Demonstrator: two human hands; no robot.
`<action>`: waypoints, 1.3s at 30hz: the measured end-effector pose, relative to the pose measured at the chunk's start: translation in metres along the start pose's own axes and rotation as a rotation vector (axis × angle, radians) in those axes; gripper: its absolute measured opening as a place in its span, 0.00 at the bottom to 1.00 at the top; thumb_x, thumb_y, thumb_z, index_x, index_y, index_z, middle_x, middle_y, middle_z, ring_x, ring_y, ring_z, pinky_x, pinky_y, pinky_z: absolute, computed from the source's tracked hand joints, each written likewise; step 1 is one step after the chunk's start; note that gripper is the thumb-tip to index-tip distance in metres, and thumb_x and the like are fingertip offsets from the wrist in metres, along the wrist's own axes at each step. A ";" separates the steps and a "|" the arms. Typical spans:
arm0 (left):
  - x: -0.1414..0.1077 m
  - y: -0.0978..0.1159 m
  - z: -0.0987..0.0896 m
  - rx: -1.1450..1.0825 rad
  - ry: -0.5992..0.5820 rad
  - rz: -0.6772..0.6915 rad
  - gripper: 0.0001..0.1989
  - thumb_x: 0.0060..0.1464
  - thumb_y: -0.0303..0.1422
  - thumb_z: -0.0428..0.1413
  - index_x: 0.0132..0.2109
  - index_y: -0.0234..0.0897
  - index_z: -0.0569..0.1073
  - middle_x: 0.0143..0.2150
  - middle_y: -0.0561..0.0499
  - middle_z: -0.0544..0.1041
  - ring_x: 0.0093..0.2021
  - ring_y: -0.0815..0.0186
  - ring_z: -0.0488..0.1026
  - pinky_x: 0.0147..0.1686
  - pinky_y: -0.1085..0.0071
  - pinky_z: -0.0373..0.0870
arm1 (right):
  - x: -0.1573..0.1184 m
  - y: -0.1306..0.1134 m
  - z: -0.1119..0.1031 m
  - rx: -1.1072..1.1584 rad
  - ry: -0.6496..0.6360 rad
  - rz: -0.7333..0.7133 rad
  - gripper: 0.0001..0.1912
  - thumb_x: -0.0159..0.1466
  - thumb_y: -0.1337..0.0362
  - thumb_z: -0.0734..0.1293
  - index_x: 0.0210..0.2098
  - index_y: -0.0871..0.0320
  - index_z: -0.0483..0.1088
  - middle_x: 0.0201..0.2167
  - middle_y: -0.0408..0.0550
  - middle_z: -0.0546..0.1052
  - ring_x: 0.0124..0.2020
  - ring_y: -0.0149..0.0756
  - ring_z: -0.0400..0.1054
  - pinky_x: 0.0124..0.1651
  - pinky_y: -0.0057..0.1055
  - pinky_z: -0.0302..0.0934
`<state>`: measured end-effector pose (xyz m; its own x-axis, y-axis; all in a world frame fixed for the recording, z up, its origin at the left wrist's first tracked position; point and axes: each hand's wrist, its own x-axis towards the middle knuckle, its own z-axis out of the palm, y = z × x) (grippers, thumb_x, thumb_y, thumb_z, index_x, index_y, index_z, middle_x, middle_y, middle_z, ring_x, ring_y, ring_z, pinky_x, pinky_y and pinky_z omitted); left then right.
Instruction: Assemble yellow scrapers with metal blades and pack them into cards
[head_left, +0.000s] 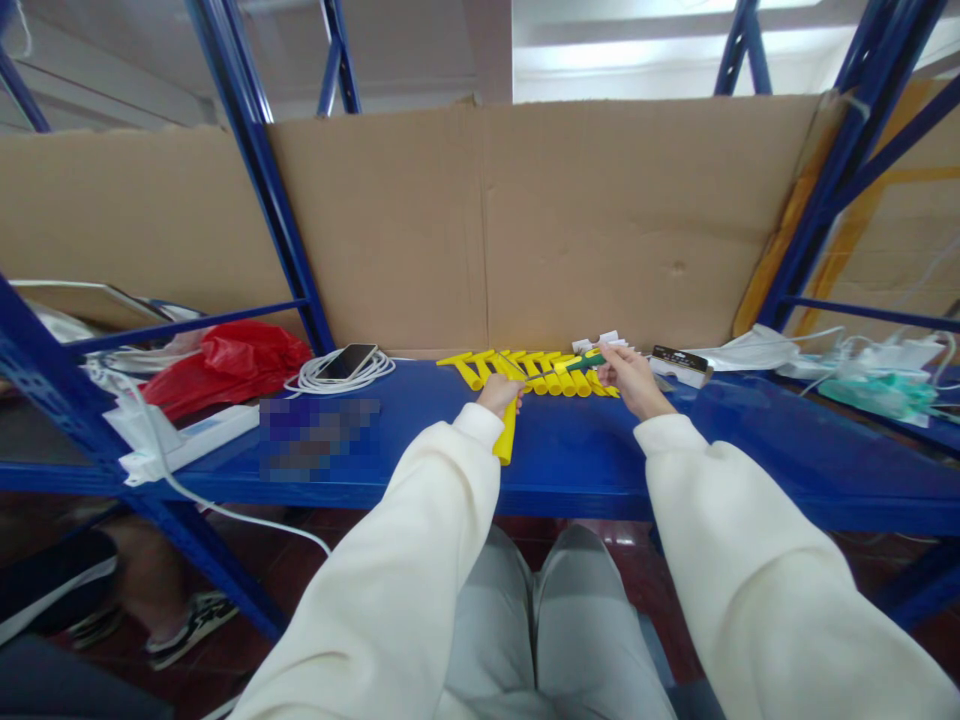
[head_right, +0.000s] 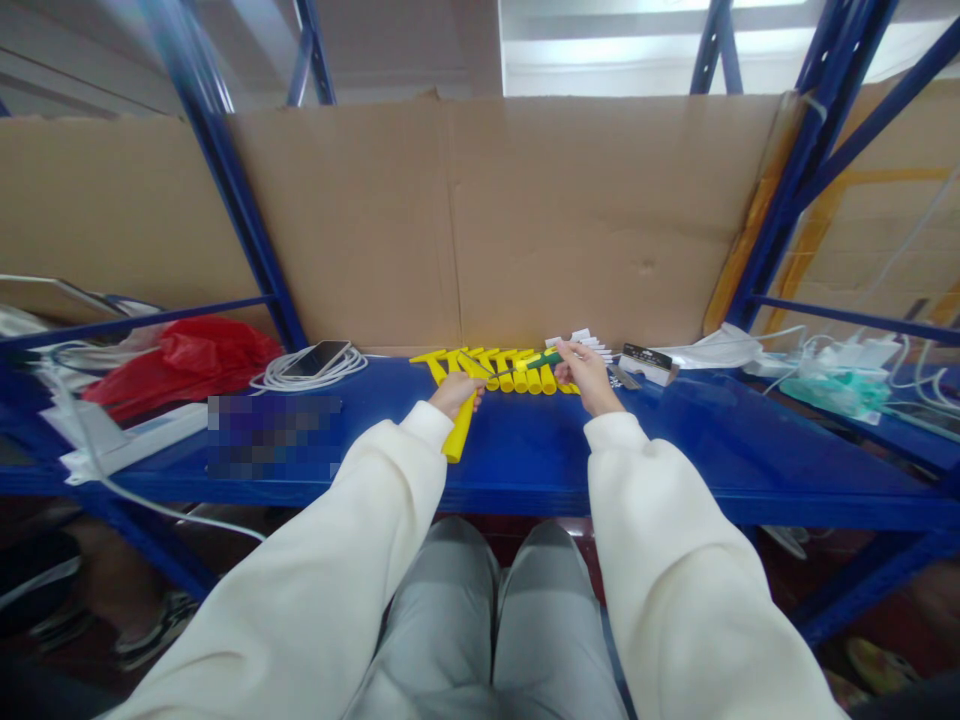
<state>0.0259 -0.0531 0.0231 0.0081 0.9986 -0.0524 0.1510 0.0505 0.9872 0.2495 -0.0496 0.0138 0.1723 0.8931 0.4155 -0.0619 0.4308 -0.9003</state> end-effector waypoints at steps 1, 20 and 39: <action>0.000 0.000 0.000 0.000 0.001 0.000 0.16 0.56 0.17 0.55 0.24 0.36 0.65 0.15 0.58 0.62 0.16 0.72 0.61 0.22 0.74 0.61 | 0.001 0.000 -0.001 0.009 -0.013 0.002 0.29 0.47 0.39 0.79 0.30 0.55 0.72 0.14 0.38 0.70 0.15 0.28 0.63 0.18 0.25 0.55; -0.003 0.002 0.000 -0.006 0.006 -0.016 0.12 0.57 0.18 0.56 0.27 0.35 0.68 0.14 0.59 0.61 0.15 0.73 0.60 0.18 0.76 0.57 | 0.001 0.001 0.000 0.024 -0.041 -0.010 0.31 0.45 0.38 0.80 0.28 0.54 0.66 0.15 0.37 0.68 0.16 0.27 0.61 0.19 0.25 0.53; -0.002 0.000 0.001 -0.016 0.004 -0.002 0.15 0.57 0.19 0.57 0.25 0.36 0.65 0.16 0.59 0.63 0.16 0.73 0.60 0.21 0.75 0.59 | -0.002 0.001 0.004 -0.020 -0.029 -0.039 0.28 0.45 0.41 0.80 0.30 0.54 0.68 0.16 0.35 0.66 0.18 0.27 0.60 0.22 0.26 0.55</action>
<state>0.0267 -0.0547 0.0234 0.0040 0.9985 -0.0540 0.1353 0.0529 0.9894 0.2452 -0.0506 0.0125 0.1455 0.8791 0.4539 -0.0355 0.4631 -0.8856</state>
